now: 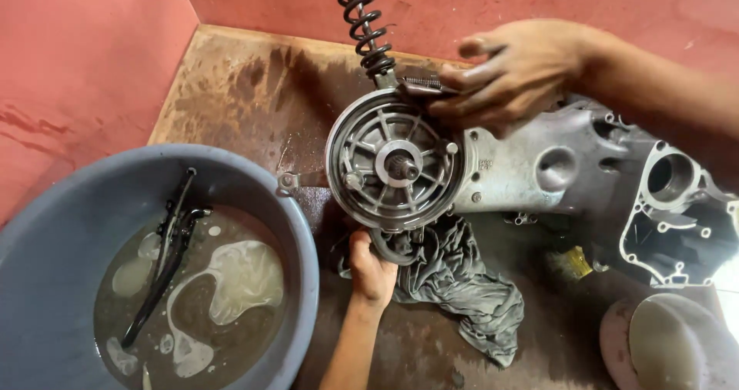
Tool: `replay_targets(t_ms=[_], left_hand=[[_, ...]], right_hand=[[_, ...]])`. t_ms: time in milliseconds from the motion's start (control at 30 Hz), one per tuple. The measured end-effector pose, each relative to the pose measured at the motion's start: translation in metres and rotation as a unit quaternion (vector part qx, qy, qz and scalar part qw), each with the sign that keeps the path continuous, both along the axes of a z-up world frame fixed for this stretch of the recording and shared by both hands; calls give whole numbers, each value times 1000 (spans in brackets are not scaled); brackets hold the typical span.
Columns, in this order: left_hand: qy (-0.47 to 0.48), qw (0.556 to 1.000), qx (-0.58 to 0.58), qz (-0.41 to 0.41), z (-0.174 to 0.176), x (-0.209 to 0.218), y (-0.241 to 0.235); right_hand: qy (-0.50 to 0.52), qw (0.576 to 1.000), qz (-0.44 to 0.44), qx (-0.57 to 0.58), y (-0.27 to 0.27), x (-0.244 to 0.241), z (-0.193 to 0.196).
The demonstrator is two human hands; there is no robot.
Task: The person is cleaning a motorcycle engine casing and its internal components using a brush and a cleaning solution.
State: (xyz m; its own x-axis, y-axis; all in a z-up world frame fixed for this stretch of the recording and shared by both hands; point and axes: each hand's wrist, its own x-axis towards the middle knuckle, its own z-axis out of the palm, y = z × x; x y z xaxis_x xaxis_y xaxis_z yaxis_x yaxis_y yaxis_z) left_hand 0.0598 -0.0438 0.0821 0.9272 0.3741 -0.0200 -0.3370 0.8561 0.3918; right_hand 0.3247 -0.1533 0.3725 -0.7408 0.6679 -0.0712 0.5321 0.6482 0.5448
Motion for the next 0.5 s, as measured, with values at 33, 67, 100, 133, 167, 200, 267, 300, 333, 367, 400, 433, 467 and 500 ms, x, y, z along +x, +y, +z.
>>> replay_targets(t_ms=[33,67,100,133,167,200,267,300,333,367,400,433,467,500], left_hand=[[-2,1000,3,3,-1,-1,-2],[-3,1000,6,7,-2,-2,-4],[-3,1000,7,6,-4,-2,-5],[-3,1000,10,7,-6,-3,-7],[-3,1000,14,9,-8,-5,-7],[-2,1000,16,8,-16,-5,-7],[1,1000,7,-2,-32,-3,-7],[-1,1000,7,-1,-31,-3,-6],[6,1000,12,7,-30,-4,-6],[13,1000,15,14,-29,-3,-5],[11,1000,15,14,-22,-2,-3],[8,1000,4,17,-16,-2,-3],[6,1000,-7,21,-11,0,-3],[6,1000,-10,20,-20,1,-4]], right_hand=[[-41,999,-4,-24,10,-7,13],[-83,995,-8,-48,20,-14,25],[-82,995,-9,-48,29,-23,33],[-137,990,-5,-40,37,-32,41],[-191,981,-1,-32,46,-43,49],[-189,981,-3,-31,46,-43,48],[-240,971,16,4,47,-45,47],[-241,970,17,5,41,-41,41],[-227,974,-4,11,34,-37,34],[-213,977,-25,16,28,-33,29],[-215,976,-25,16,16,-30,21],[-173,984,-50,15,4,-27,12],[-130,989,-74,15,-9,-24,3],[-130,989,-74,11,-22,-27,-11]])
